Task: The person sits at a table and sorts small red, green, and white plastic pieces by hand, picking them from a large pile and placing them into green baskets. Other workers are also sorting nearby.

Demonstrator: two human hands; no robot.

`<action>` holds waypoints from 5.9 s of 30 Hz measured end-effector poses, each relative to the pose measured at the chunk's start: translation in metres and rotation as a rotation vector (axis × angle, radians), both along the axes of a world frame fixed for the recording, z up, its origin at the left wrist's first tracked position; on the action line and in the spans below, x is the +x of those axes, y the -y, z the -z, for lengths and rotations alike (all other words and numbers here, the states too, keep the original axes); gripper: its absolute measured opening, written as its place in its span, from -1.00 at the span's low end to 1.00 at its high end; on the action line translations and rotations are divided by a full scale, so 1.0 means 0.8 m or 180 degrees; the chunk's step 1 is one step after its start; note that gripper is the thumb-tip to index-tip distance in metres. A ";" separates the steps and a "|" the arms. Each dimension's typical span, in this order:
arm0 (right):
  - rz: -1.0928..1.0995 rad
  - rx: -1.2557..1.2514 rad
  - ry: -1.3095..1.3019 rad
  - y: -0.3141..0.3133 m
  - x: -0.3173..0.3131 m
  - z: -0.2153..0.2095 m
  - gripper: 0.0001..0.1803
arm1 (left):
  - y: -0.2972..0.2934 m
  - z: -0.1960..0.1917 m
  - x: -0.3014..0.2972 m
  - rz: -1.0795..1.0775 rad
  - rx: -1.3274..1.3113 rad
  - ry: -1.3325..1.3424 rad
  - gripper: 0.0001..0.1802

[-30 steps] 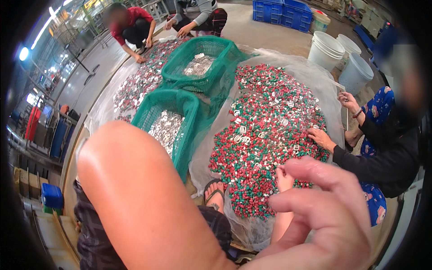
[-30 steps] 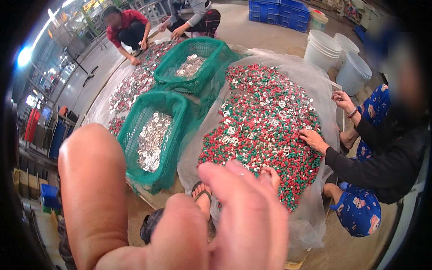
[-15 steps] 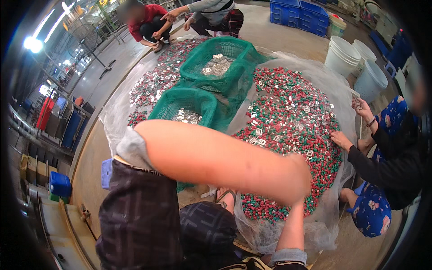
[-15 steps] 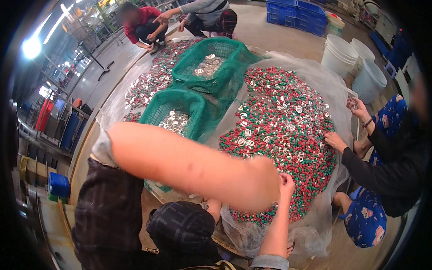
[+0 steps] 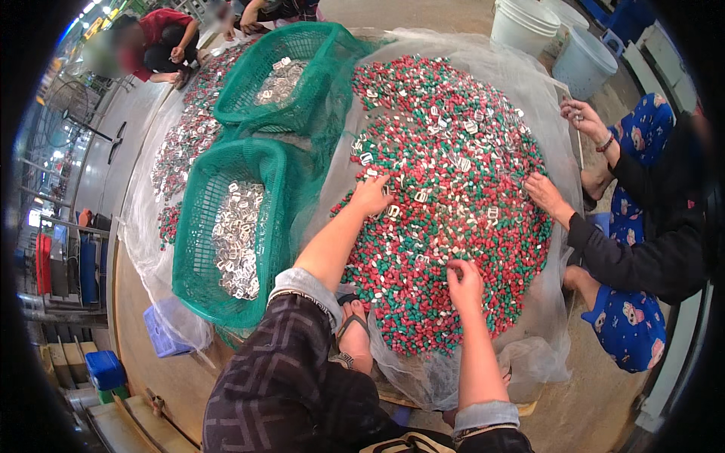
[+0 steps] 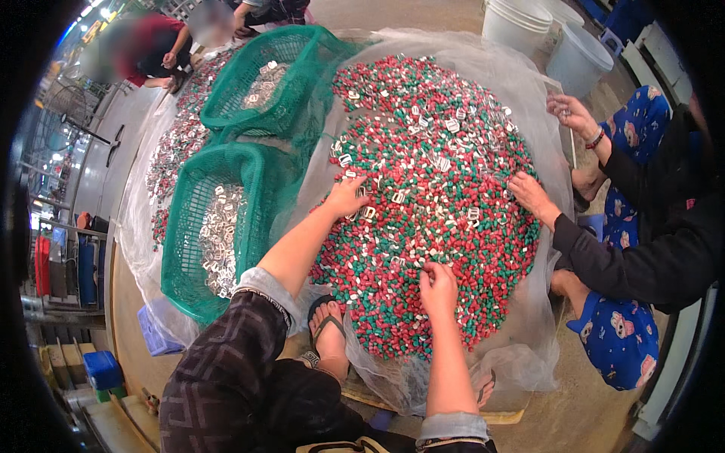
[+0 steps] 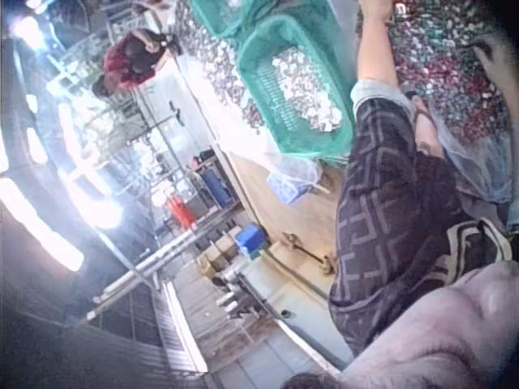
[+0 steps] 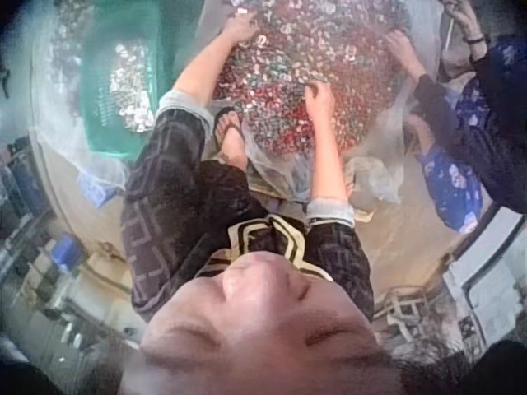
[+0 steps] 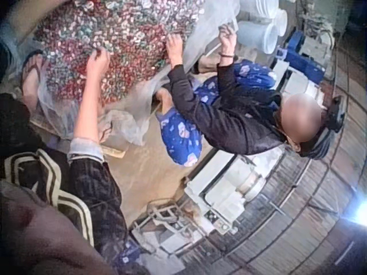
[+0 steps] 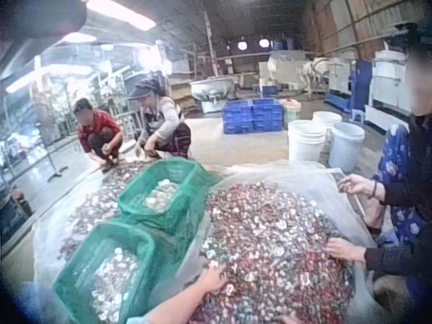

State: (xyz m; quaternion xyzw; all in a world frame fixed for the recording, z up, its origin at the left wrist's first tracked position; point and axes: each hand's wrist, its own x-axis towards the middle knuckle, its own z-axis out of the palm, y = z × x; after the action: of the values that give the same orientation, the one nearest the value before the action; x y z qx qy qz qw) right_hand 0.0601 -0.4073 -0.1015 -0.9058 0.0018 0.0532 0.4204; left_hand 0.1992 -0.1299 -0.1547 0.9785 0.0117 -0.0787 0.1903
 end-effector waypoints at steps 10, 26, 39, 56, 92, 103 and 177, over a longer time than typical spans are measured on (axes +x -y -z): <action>-0.0641 -0.1399 0.0106 -0.064 0.015 0.013 -0.66 | 0.024 -0.069 -0.092 0.1756 -0.1101 -0.0914 -0.31; -0.0457 -0.1413 -0.0325 -0.055 -0.013 0.008 -0.53 | 0.027 -0.056 -0.102 0.1315 -0.0901 -0.0569 -0.49; 0.0200 0.0139 -0.0108 -0.029 -0.012 0.015 -0.65 | 0.009 -0.052 -0.093 0.0201 -0.2684 -0.1737 -0.78; 0.0979 0.3308 -0.2006 0.003 0.007 -0.015 -0.86 | 0.065 -0.069 -0.115 0.0999 -0.0682 -0.0394 -0.69; 0.1399 0.2712 -0.1658 -0.003 -0.002 -0.004 -0.82 | 0.025 -0.091 -0.107 -0.0184 -0.4264 -0.1829 -0.78; 0.0783 0.1883 -0.1212 -0.017 -0.010 0.007 -0.85 | 0.017 -0.087 -0.168 0.0767 -0.0908 -0.1108 -0.72; 0.1232 0.3917 -0.3128 -0.050 -0.046 -0.005 -0.68 | -0.023 -0.060 -0.234 -0.0429 -0.0262 -0.0742 -0.70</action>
State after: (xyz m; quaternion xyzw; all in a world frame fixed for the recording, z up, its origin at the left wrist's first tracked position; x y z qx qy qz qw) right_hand 0.0237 -0.3669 -0.0971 -0.3692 0.3133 0.3627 0.7962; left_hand 0.0123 -0.1113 -0.1068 0.9511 0.0962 -0.1793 0.2325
